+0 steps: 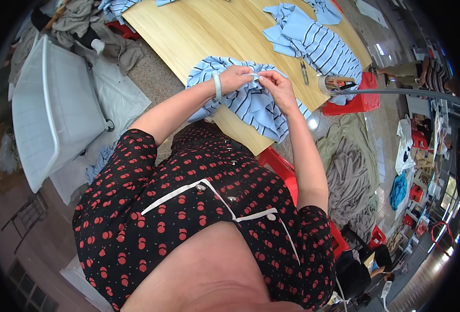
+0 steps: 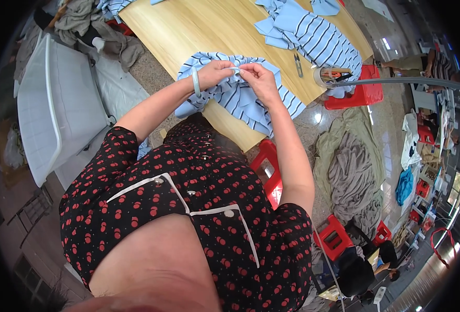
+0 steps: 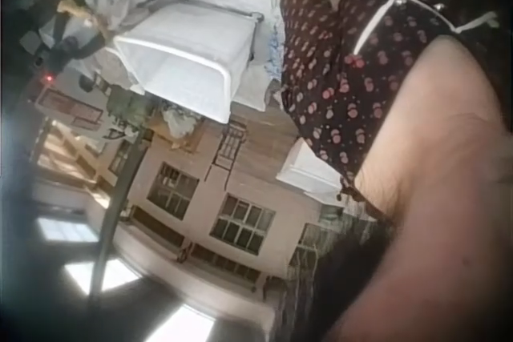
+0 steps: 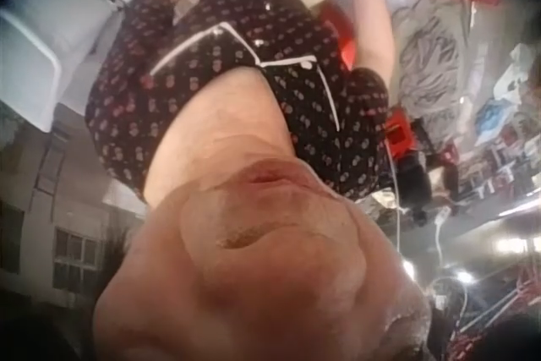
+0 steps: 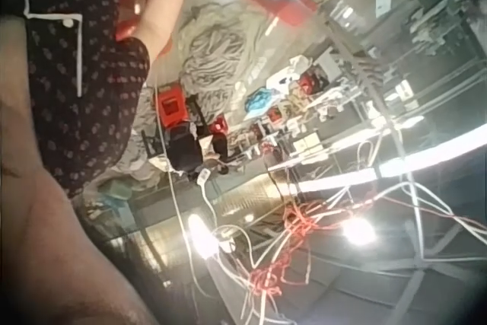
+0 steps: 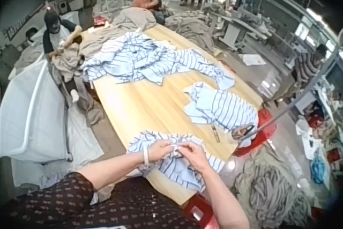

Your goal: Folding striped shirts on a wooden table.

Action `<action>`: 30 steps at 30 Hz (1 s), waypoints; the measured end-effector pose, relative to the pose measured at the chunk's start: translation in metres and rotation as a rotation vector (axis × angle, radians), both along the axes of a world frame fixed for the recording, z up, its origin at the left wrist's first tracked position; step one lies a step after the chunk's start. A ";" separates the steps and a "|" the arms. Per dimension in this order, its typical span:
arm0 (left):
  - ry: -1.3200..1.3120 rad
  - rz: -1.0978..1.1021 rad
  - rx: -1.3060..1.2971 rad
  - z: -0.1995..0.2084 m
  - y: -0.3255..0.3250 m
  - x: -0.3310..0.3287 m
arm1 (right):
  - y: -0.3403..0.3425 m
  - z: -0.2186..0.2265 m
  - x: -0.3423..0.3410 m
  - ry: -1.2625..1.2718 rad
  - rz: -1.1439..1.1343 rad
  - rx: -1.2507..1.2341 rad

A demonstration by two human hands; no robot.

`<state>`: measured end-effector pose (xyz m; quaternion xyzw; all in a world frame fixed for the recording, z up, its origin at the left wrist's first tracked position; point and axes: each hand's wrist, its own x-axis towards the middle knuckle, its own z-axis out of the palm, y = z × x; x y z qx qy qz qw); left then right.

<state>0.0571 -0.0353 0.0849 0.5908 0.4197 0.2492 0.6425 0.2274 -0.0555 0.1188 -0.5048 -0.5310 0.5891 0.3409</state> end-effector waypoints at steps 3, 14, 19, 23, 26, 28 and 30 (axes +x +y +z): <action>-0.144 0.026 -0.084 0.017 -0.009 0.003 | -0.004 0.010 0.006 0.048 0.036 -0.006; -0.540 0.377 -0.163 0.057 -0.056 -0.038 | -0.029 0.031 -0.033 -0.041 0.120 0.183; -0.696 0.823 -0.122 0.067 -0.114 -0.115 | -0.045 -0.011 -0.041 -0.039 0.212 0.010; -0.753 1.266 0.170 0.067 -0.211 -0.195 | -0.040 -0.037 -0.064 -0.029 0.383 -0.110; -0.391 1.760 0.274 0.106 -0.312 -0.237 | -0.028 -0.055 -0.086 -0.139 0.533 -0.177; 0.913 1.565 0.858 0.086 -0.408 -0.277 | -0.034 -0.051 -0.108 -0.190 0.596 -0.152; 1.695 1.659 0.322 0.117 -0.507 -0.294 | -0.036 -0.054 -0.129 -0.242 0.684 -0.120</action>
